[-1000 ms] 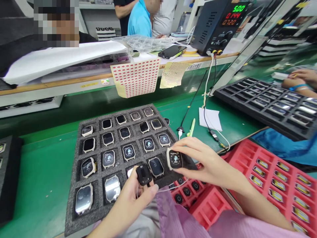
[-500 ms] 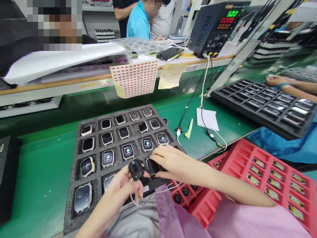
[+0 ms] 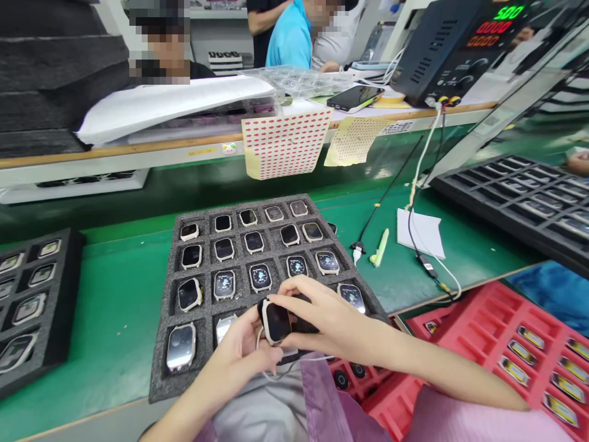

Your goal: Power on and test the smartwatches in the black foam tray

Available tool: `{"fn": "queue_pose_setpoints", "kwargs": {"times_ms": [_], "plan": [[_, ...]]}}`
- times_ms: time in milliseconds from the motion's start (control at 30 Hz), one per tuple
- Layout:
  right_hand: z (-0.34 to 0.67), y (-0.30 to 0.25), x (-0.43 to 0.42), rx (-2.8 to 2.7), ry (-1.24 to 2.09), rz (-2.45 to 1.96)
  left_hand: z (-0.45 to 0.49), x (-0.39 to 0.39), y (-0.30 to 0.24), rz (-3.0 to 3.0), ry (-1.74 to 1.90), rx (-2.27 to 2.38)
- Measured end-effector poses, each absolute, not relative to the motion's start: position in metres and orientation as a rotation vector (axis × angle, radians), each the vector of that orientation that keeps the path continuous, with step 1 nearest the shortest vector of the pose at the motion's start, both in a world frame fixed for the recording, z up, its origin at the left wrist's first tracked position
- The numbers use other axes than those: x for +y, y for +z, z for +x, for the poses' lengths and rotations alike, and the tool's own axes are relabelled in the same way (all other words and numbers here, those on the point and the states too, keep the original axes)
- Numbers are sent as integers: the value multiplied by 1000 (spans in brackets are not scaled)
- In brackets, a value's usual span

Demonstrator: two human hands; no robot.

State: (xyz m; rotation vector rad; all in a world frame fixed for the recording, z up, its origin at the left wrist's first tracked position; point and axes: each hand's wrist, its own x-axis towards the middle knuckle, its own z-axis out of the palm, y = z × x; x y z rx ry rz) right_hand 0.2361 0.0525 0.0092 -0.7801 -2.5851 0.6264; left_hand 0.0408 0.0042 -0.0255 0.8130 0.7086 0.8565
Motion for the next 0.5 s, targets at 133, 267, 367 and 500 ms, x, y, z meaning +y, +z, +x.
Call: {"fn": "queue_pose_setpoints", "kwargs": {"times_ms": [133, 267, 367, 500], "plan": [[229, 6, 57, -2629, 556, -740, 43, 3, -26, 898, 813, 799], [227, 4, 57, -2628, 530, -669, 47, 2, -30, 954, 771, 933], [225, 0, 57, -2575, 560, -647, 48, 0, -34, 943, 789, 952], [225, -6, 58, -2519, 625, -644, 47, -1, -35, 927, 792, 950]]}}
